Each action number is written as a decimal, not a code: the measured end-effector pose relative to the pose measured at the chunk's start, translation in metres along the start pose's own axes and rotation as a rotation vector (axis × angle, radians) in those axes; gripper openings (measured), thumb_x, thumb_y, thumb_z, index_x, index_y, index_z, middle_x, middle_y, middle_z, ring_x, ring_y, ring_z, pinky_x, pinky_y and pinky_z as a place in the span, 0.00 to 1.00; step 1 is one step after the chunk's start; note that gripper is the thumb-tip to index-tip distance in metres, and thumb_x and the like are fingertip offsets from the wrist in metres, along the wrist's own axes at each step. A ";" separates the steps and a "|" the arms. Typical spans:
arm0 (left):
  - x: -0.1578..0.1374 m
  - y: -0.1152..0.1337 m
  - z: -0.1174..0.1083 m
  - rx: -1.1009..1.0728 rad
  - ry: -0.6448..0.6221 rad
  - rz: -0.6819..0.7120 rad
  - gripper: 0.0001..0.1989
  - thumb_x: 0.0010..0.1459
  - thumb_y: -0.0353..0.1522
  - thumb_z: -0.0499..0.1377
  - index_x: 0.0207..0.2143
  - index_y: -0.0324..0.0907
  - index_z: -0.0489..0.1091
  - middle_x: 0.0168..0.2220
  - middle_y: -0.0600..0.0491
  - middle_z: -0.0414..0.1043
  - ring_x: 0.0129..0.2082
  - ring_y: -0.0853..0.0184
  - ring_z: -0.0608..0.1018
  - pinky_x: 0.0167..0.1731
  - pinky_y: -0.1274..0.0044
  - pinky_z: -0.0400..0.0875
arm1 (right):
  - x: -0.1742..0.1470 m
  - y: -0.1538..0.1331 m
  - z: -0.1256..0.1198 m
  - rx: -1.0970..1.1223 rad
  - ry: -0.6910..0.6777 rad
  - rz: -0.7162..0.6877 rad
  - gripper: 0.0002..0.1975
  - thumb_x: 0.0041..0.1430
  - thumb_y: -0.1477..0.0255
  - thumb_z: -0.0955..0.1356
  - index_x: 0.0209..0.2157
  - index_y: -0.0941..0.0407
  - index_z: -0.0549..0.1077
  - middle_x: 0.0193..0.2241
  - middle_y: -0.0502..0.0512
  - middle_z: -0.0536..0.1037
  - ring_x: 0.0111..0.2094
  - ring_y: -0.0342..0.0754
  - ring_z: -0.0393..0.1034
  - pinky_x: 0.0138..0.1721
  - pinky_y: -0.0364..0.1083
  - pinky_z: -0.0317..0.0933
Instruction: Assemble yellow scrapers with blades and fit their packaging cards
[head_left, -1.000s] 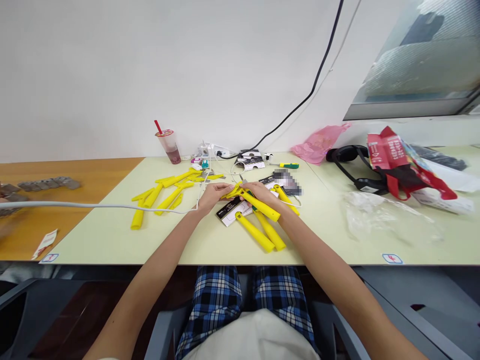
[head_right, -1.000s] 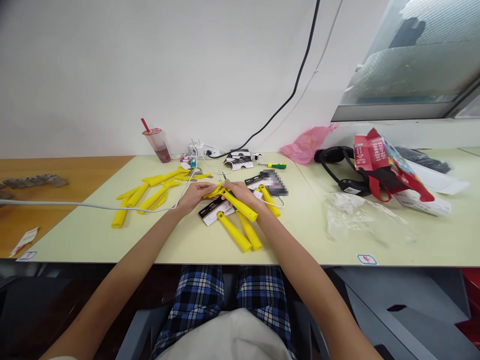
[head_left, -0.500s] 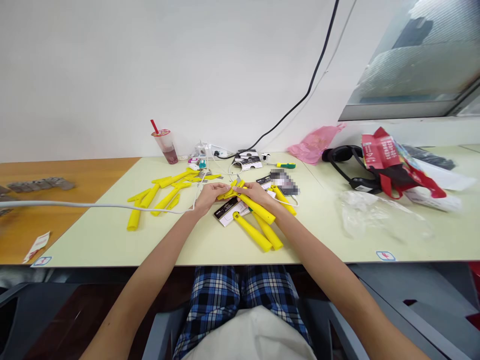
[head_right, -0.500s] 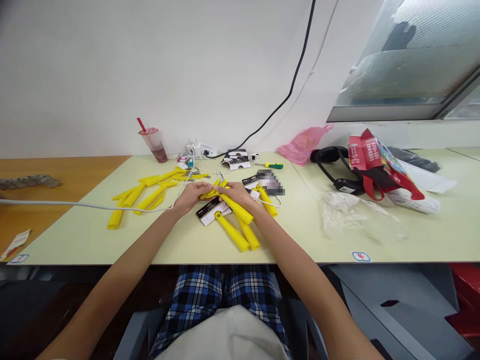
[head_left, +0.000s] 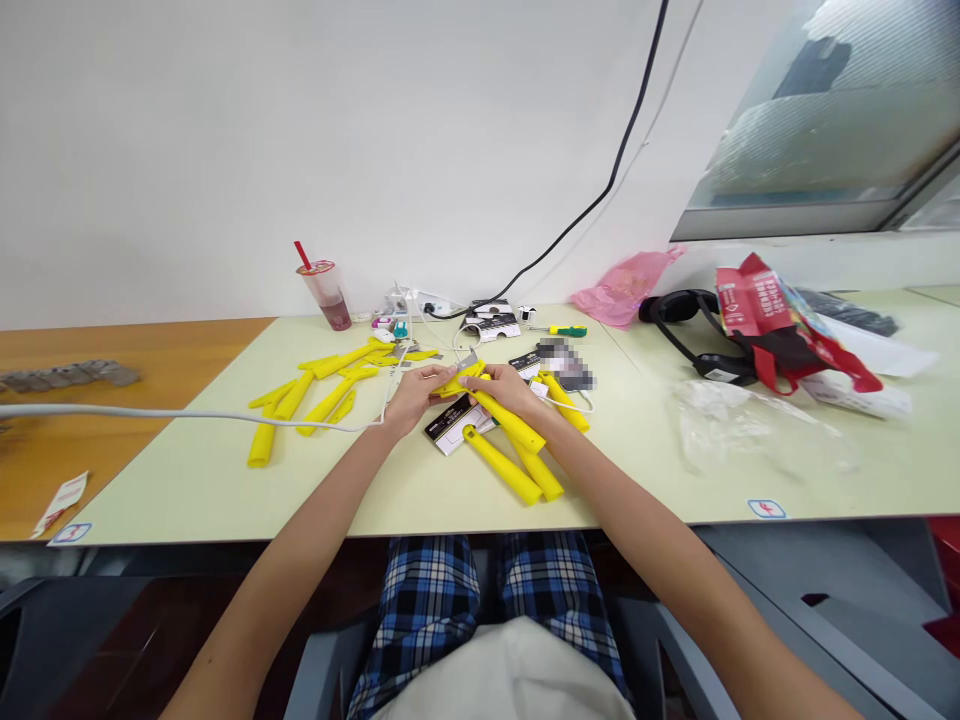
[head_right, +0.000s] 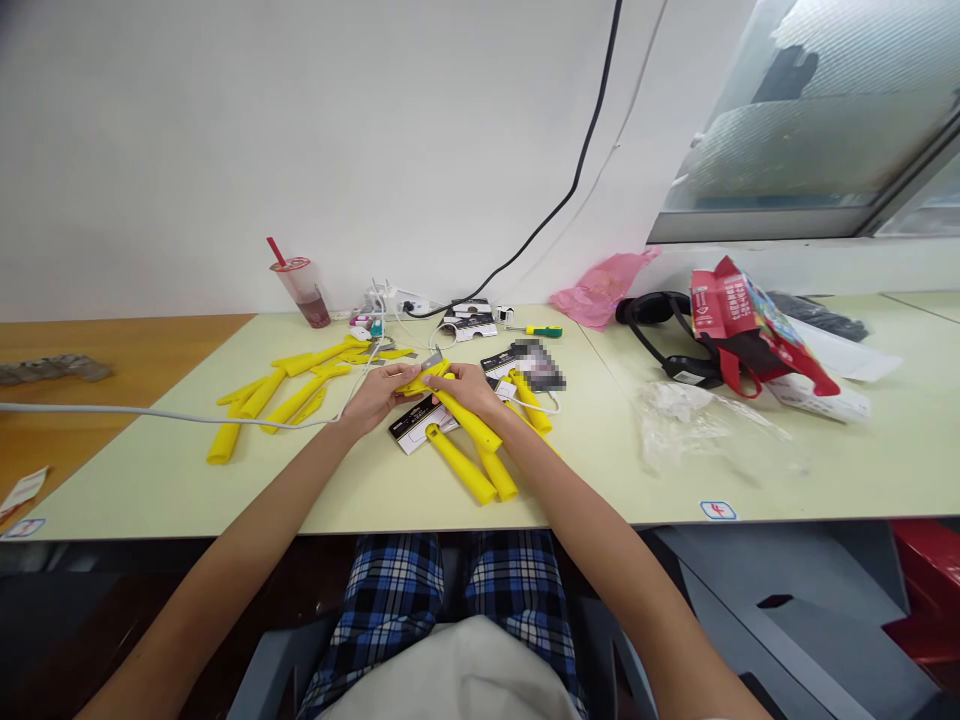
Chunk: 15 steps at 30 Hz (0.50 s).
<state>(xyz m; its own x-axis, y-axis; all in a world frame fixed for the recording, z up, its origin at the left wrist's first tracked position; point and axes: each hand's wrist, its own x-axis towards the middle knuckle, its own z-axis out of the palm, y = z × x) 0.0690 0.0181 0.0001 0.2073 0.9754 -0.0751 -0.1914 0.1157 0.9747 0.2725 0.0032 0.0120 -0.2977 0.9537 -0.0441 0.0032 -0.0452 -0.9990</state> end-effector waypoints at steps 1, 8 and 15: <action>-0.001 0.001 0.000 -0.004 -0.004 0.007 0.22 0.48 0.46 0.80 0.35 0.39 0.82 0.41 0.48 0.83 0.42 0.64 0.82 0.49 0.67 0.82 | 0.000 0.000 0.000 -0.001 0.002 -0.003 0.22 0.49 0.53 0.82 0.33 0.55 0.78 0.21 0.48 0.80 0.17 0.43 0.67 0.18 0.42 0.63; -0.003 0.003 -0.001 -0.052 -0.063 -0.032 0.18 0.56 0.42 0.76 0.41 0.38 0.84 0.45 0.45 0.83 0.46 0.61 0.83 0.50 0.69 0.82 | -0.002 0.001 0.000 -0.009 -0.036 -0.038 0.22 0.50 0.54 0.81 0.35 0.55 0.78 0.22 0.47 0.80 0.18 0.42 0.66 0.20 0.41 0.62; 0.000 -0.001 -0.002 -0.124 -0.065 -0.086 0.15 0.59 0.40 0.74 0.40 0.38 0.83 0.42 0.47 0.82 0.44 0.63 0.82 0.50 0.71 0.82 | -0.001 0.004 0.003 -0.027 -0.055 -0.050 0.23 0.51 0.53 0.80 0.37 0.56 0.78 0.22 0.47 0.79 0.18 0.42 0.64 0.19 0.41 0.58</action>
<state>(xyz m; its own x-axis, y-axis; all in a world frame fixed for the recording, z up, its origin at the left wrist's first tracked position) 0.0671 0.0182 -0.0008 0.2885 0.9473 -0.1391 -0.2865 0.2240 0.9315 0.2697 0.0015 0.0084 -0.3503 0.9366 0.0058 0.0121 0.0107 -0.9999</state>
